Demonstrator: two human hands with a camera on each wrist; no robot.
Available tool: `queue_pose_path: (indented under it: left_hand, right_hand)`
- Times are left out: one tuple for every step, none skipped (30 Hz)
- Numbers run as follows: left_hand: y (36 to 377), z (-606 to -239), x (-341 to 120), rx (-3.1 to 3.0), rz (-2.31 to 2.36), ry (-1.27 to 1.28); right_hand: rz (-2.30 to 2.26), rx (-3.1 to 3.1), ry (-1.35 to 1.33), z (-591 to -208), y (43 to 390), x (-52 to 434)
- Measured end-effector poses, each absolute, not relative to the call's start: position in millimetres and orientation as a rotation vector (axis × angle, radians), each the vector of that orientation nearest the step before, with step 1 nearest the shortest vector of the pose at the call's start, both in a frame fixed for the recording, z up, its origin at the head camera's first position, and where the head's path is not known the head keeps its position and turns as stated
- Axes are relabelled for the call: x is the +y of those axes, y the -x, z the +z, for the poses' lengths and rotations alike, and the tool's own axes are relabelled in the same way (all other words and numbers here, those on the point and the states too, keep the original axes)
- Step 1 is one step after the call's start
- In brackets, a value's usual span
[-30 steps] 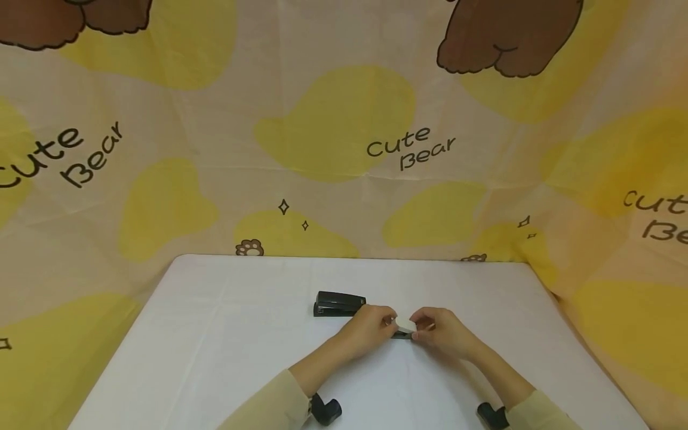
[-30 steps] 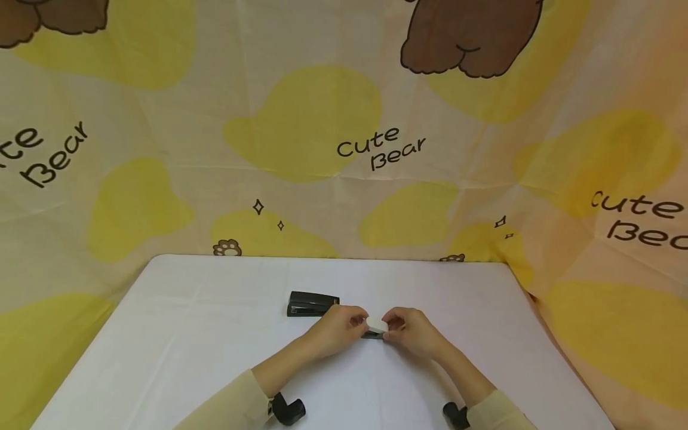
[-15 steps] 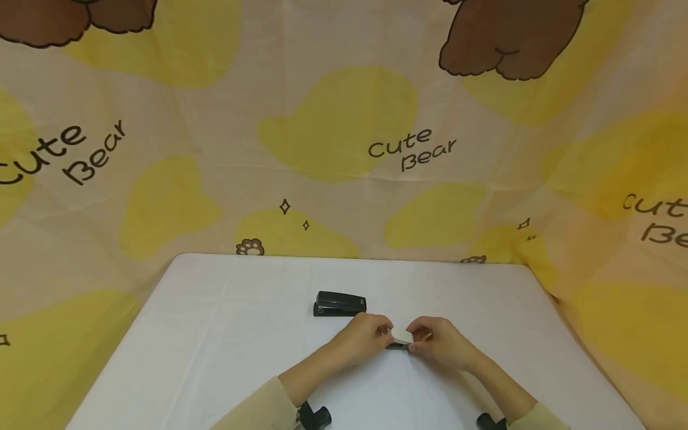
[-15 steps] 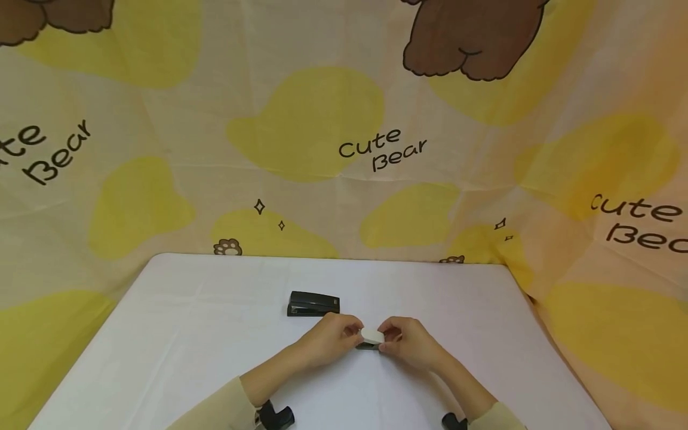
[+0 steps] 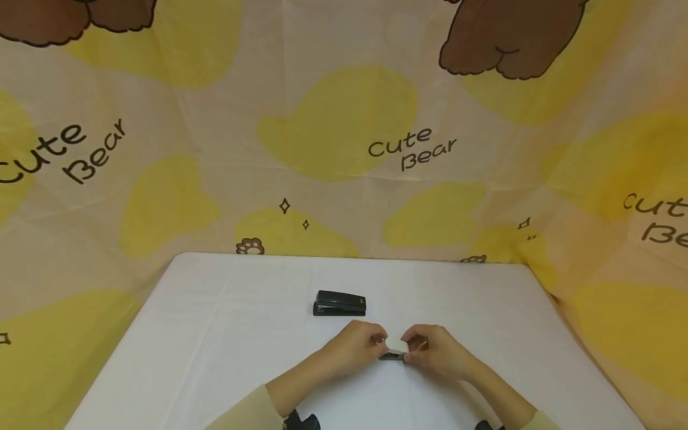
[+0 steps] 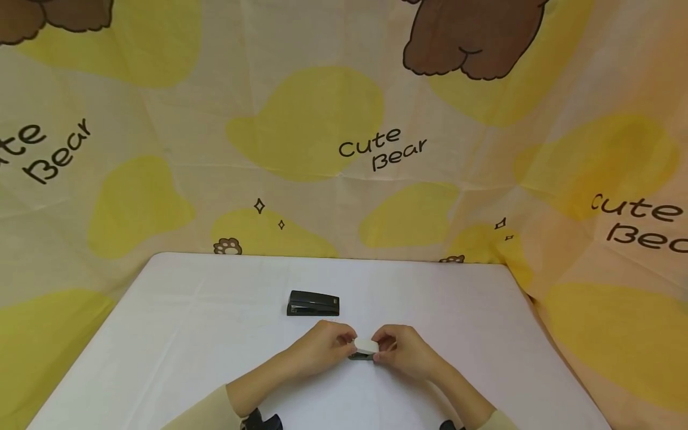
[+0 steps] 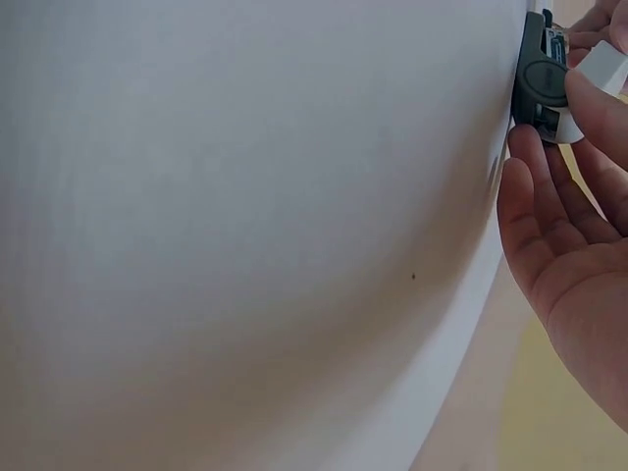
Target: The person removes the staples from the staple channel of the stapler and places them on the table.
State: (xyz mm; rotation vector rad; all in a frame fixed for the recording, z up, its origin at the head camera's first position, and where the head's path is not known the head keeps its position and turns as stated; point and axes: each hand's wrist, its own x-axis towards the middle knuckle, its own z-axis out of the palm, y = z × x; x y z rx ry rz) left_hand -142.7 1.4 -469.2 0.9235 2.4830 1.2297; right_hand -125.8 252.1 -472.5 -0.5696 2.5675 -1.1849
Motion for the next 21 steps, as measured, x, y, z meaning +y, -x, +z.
queue_pose_path:
  left_hand:
    - [141.5,-468.6,0.2,2.482,1.229,-0.919]
    - [140.5,-468.5,-0.9,2.482,1.228,-0.914]
    - [139.5,-468.5,-1.9,2.481,1.229,-0.911]
    - [138.6,-468.3,-3.0,2.480,1.230,-0.910]
    - [137.8,-468.3,-4.0,2.480,1.231,-0.911]
    - [136.8,-468.3,-5.1,2.480,1.232,-0.913]
    - [136.1,-468.5,-5.9,2.480,1.231,-0.916]
    - [135.3,-468.8,-6.8,2.477,1.232,-0.916]
    - [134.3,-468.9,-7.7,2.473,1.232,-0.918]
    - [133.5,-468.7,-8.4,2.472,1.231,-0.920]
    - [132.7,-468.4,-9.2,2.472,1.228,-0.923]
    - [131.8,-468.2,-10.0,2.473,1.226,-0.925]
    - [131.0,-468.0,-10.8,2.474,1.224,-0.926]
    - [130.1,-467.5,-11.7,2.471,1.224,-0.924]
    - [129.3,-467.0,-12.6,2.473,1.222,-0.922]
    - [128.6,-466.5,-13.5,2.473,1.220,-0.918]
    - [127.7,-466.0,-14.5,2.472,1.217,-0.912]
    - [126.9,-465.6,-15.6,2.469,1.216,-0.907]
    - [126.0,-465.2,-16.6,2.467,1.212,-0.903]
    - [125.1,-464.6,-17.6,2.467,1.208,-0.899]
    - [124.2,-464.1,-18.5,2.467,1.205,-0.895]
  right_hand:
    - [-1.191,2.561,0.573,-472.0,124.8,251.2]
    - [-1.196,2.556,0.575,-471.4,123.8,250.2]
    - [-1.201,2.551,0.575,-470.8,123.0,249.0]
    - [-1.208,2.543,0.573,-470.5,122.1,248.1]
    - [-1.212,2.538,0.574,-470.2,121.3,247.1]
    - [-1.214,2.534,0.575,-470.2,120.6,246.3]
    - [-1.215,2.531,0.577,-470.3,119.8,245.6]
    - [-1.215,2.529,0.579,-470.5,119.1,245.0]
    - [-1.216,2.526,0.581,-470.8,118.4,244.5]
    - [-1.217,2.526,0.583,-471.2,117.8,244.0]
    - [-1.217,2.527,0.587,-471.5,117.1,243.6]
    - [-1.221,2.524,0.588,-471.6,116.3,243.0]
    - [-1.226,2.521,0.589,-471.5,115.6,242.4]
    - [-1.233,2.517,0.588,-471.4,114.9,241.7]
    - [-1.240,2.511,0.589,-471.3,114.3,240.9]
    - [-1.246,2.505,0.589,-471.2,113.7,240.2]
    - [-1.253,2.500,0.589,-471.2,113.1,239.4]
    - [-1.257,2.497,0.590,-471.3,112.6,238.6]
    - [-1.259,2.493,0.591,-471.7,112.1,237.9]
    - [-1.261,2.487,0.591,-472.0,111.5,237.1]
    - [-1.260,2.484,0.591,-472.3,111.0,236.3]
